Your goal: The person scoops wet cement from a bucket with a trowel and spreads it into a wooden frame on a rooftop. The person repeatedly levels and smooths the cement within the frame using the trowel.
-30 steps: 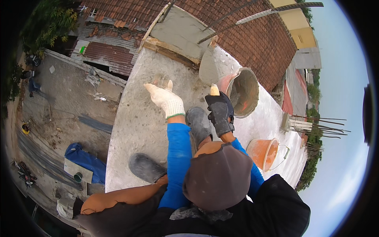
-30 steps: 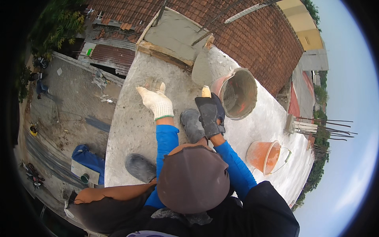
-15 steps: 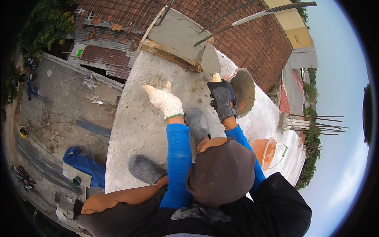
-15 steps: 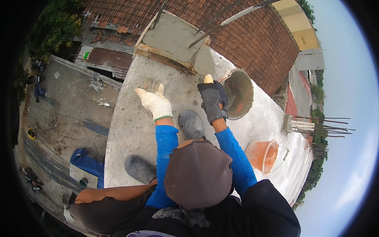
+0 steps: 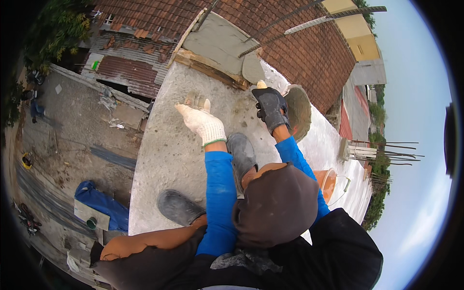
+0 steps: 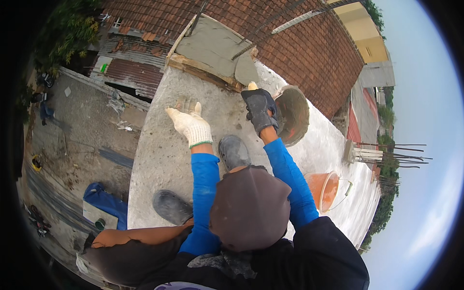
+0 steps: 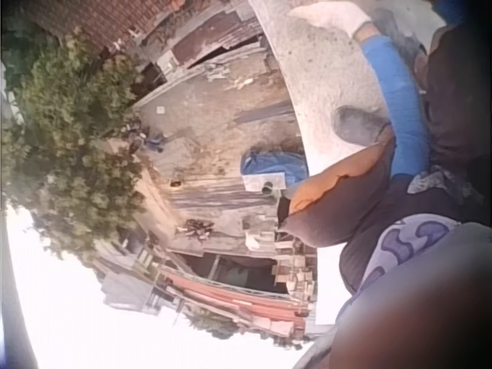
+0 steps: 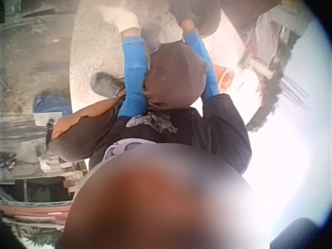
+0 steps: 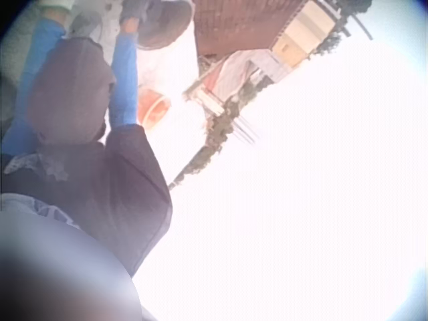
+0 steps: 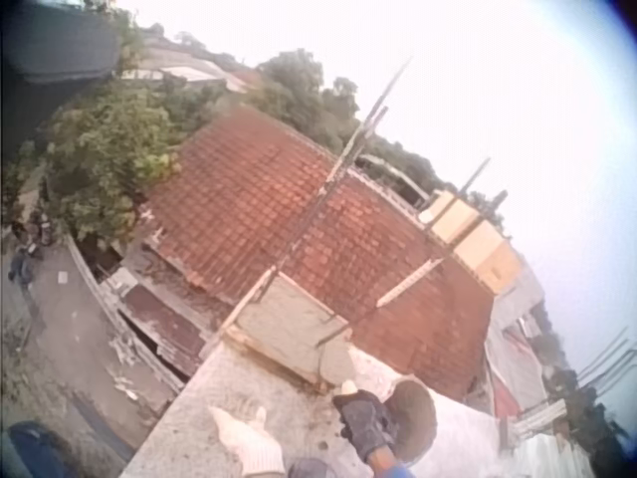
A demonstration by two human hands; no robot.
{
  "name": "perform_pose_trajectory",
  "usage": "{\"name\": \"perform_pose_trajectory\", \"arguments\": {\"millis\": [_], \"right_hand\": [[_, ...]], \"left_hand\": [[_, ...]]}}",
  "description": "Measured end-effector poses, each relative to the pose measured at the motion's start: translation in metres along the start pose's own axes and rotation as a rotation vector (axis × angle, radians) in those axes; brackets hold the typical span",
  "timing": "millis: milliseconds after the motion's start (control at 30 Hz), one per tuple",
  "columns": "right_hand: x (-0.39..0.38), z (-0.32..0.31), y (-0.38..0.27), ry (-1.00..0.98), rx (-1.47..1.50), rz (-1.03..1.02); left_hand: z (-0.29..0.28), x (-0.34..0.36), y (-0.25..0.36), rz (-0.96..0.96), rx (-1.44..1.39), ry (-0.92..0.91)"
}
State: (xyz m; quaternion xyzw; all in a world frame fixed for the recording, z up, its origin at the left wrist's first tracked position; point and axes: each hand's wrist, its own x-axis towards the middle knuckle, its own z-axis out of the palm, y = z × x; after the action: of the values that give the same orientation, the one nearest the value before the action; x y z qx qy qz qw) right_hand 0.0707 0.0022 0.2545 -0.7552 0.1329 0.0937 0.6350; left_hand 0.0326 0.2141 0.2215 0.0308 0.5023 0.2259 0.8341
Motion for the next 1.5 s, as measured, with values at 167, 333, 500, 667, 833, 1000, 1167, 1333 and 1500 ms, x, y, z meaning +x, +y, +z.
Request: {"name": "perform_pose_trajectory", "arguments": {"millis": [167,333,500,667,833,1000,1167,1333,1500], "right_hand": [[0.009,0.0,-0.004,-0.022,-0.071,-0.041],[0.015,-0.005,-0.014,-0.002,-0.145,-0.046],[0.018,-0.005,-0.022,0.029,-0.243,-0.056],[-0.021,0.0,-0.054,0.099,-0.224,0.06],[-0.1,0.006,-0.102,0.037,-0.293,0.298],[-0.08,0.039,-0.095,-0.274,-0.18,0.099],[-0.014,0.097,-0.068,-0.313,-0.074,0.137],[-0.02,0.131,-0.074,-0.275,-0.208,0.155],[-0.029,0.121,-0.076,-0.312,-0.242,0.152]], "left_hand": [[0.003,-0.002,-0.001,-0.012,-0.009,-0.01],[0.004,-0.007,0.004,-0.003,0.006,-0.03],[0.009,-0.011,0.002,-0.039,0.001,-0.021],[0.009,-0.009,0.006,-0.007,0.006,-0.018],[0.004,0.001,0.009,0.017,-0.011,-0.017],[-0.005,0.003,-0.004,0.045,-0.013,0.081],[0.0,-0.001,-0.005,0.021,-0.045,0.054],[0.0,0.004,0.011,0.075,-0.048,0.037],[-0.006,0.01,0.018,0.075,-0.054,0.071]]}}
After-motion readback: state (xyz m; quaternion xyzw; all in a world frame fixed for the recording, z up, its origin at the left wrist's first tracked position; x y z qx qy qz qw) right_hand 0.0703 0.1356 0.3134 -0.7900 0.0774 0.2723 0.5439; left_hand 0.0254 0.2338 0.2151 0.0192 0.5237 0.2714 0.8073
